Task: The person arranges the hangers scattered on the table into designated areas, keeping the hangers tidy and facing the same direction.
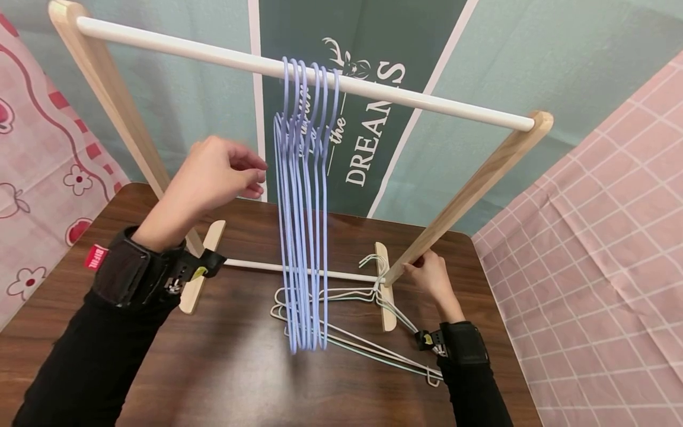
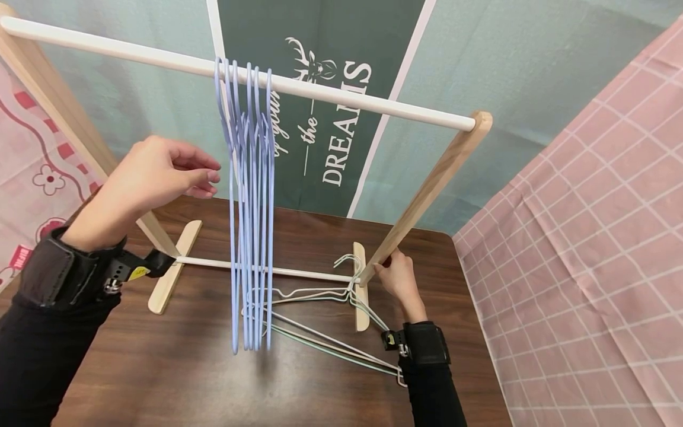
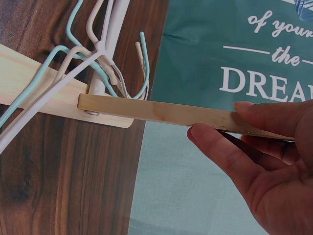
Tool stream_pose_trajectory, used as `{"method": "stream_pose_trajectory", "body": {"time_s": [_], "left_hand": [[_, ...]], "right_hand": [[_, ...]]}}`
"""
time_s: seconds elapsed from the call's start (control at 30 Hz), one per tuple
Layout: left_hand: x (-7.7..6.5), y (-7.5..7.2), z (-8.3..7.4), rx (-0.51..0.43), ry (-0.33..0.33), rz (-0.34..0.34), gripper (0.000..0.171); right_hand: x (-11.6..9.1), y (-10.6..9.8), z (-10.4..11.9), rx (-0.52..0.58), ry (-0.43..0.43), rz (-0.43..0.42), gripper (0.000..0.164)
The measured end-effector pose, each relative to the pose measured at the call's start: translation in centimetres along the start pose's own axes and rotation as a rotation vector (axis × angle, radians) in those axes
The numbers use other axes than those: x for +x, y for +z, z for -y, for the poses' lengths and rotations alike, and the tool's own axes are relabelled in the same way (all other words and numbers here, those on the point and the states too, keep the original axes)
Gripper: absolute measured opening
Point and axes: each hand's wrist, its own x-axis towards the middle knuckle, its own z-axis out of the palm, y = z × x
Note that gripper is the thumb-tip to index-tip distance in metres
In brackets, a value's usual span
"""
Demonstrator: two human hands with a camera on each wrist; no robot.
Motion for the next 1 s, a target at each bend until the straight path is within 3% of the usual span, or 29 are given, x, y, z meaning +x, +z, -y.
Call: {"method": "stream_pose_trajectory", "body": {"time_s": [0.3,0.63,0.8,1.0], "left_hand": [[0.0,0.1,3.1,0.039,-0.064,0.061,0.021],[-0.5,0.8,7.5,0.244,-0.075,0.166,0.023],[-1.0,1.3,10.4,0.219,-0.116,0.226,0.024],[-1.5,1.5,14.0,0.152,-0.211,0.332,0.030]], "right_hand": [[0.1,0.0,0.0,0.004,-0.001,-0.001,0.023],[0.1,0.0,0.0,-0.001,-0.004,-0.003,0.023],[0.1,0.0,0.0,-0.008,-0.005,-0.007,0.023],[0.1,-0.1,0.0,-0.006,-0.017,-0.007,0.022]]}}
